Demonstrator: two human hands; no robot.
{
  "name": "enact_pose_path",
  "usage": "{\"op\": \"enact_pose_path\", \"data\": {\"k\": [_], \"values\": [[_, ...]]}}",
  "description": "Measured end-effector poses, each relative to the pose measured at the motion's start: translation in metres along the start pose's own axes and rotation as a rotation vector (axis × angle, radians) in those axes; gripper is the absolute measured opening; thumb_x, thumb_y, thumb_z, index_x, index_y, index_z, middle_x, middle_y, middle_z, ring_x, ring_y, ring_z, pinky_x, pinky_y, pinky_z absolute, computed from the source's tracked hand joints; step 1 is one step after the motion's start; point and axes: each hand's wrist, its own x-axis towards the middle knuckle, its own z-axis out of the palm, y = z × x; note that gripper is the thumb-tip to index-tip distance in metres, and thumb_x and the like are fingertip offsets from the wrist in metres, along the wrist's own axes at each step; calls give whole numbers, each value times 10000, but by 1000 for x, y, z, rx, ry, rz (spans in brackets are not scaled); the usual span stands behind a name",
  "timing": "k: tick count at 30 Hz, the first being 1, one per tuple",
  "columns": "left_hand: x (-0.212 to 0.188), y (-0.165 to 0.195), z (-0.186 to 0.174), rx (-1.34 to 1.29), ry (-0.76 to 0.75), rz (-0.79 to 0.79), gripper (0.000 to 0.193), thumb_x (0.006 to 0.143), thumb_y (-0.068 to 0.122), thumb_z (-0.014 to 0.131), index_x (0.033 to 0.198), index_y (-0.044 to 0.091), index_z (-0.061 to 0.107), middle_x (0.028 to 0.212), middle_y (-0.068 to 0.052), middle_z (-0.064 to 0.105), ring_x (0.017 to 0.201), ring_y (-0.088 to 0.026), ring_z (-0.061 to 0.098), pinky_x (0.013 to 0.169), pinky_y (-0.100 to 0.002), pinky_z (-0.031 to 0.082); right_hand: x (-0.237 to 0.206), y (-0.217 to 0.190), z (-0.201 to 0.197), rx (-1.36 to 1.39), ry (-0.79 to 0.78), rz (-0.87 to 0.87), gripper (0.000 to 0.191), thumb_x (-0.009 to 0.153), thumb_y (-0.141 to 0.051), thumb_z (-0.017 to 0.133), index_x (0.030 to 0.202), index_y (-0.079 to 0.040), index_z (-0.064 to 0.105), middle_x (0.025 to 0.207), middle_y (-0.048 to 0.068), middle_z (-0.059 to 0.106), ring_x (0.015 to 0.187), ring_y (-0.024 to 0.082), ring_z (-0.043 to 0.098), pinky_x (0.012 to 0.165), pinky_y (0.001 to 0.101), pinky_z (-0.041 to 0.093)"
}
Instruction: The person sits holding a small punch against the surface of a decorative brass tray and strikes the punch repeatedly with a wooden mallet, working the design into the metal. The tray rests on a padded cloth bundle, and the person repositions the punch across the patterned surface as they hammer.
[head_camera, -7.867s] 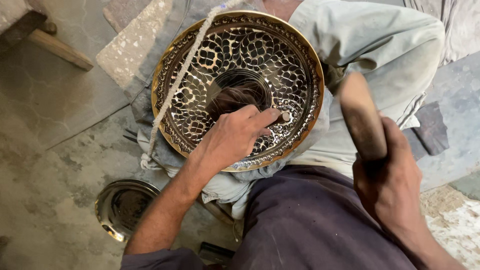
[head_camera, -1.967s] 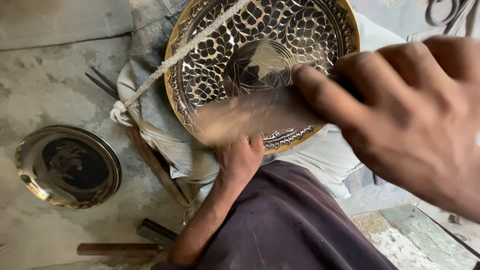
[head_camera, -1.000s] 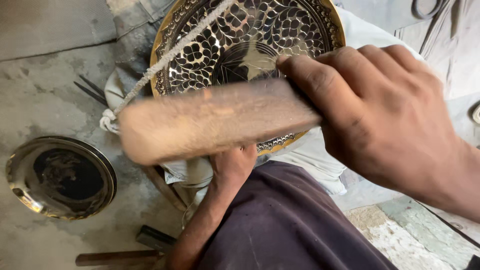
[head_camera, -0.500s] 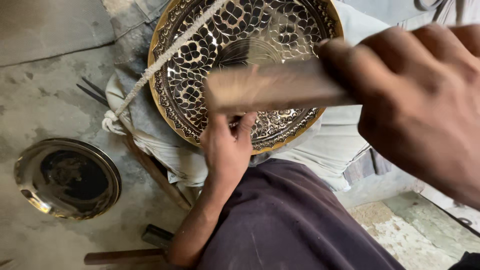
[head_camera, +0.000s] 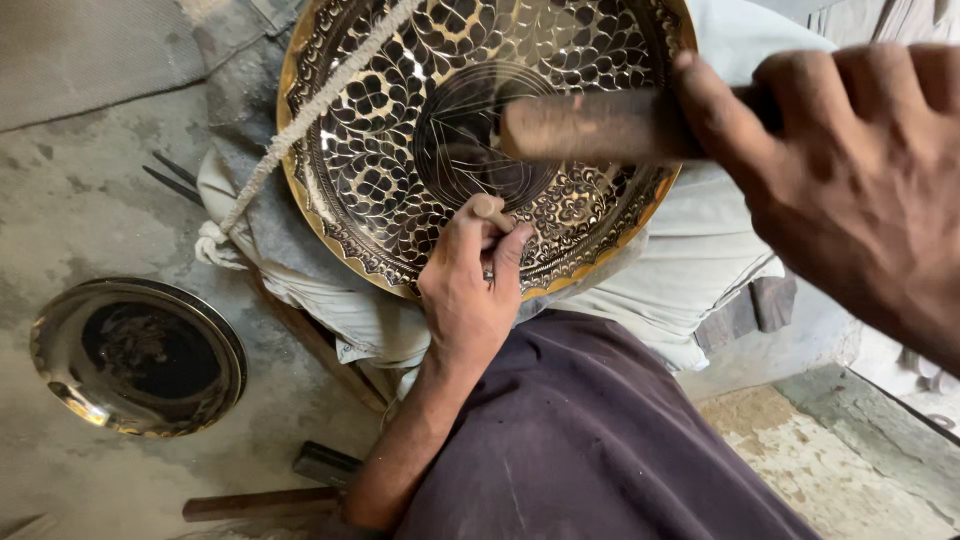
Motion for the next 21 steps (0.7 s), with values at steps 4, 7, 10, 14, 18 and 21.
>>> {"op": "enact_pose_path", "data": {"k": [4,7,10,14,18,21], "values": [[1,0,-1,19,-11,15,268,1019,151,743,1199,19,594,1001,-57,690,827,-162,717,699,-288,594,4,4,-1,440,-34,112,511,1015,-93,669,1496,-191,526,1168,50,659,1035,205,633,926,371,518],[4,0,-3,-17,-37,-21,204,1020,147,739,1110,29,600,990,-55,679,812,-163,726,680,-288,594,12,3,-8,1005,-45,285,500,881,-101,679,1357,-104,525,1137,116,646,1064,244,651,890,407,539],[5,2,-4,20,-37,-37,199,990,147,755,1065,25,617,964,-65,668,796,-184,723,672,-304,586,23,0,-19,674,-47,183,563,719,-43,731,1274,-74,645,1087,163,687,1072,312,668,908,439,547],[5,4,-5,-46,-43,-30,191,1015,136,737,1039,27,582,994,-69,658,817,-181,725,703,-305,591,32,1,-36,745,30,253,590,777,4,702,1357,-91,649,1077,168,696,1032,323,661,880,435,543],[6,5,-6,-76,-53,-53,194,1021,138,731,1056,21,580,987,-68,654,832,-183,724,717,-302,603,35,0,-39,666,26,189,562,824,-11,731,1367,-121,636,1033,113,704,958,288,685,842,405,542],[6,3,-7,-38,-56,-27,197,1016,139,732,1064,19,584,984,-70,659,829,-185,718,712,-305,594,34,-2,-34,908,58,234,541,856,14,711,1375,-82,590,1083,143,685,1004,332,678,874,432,534]]}}
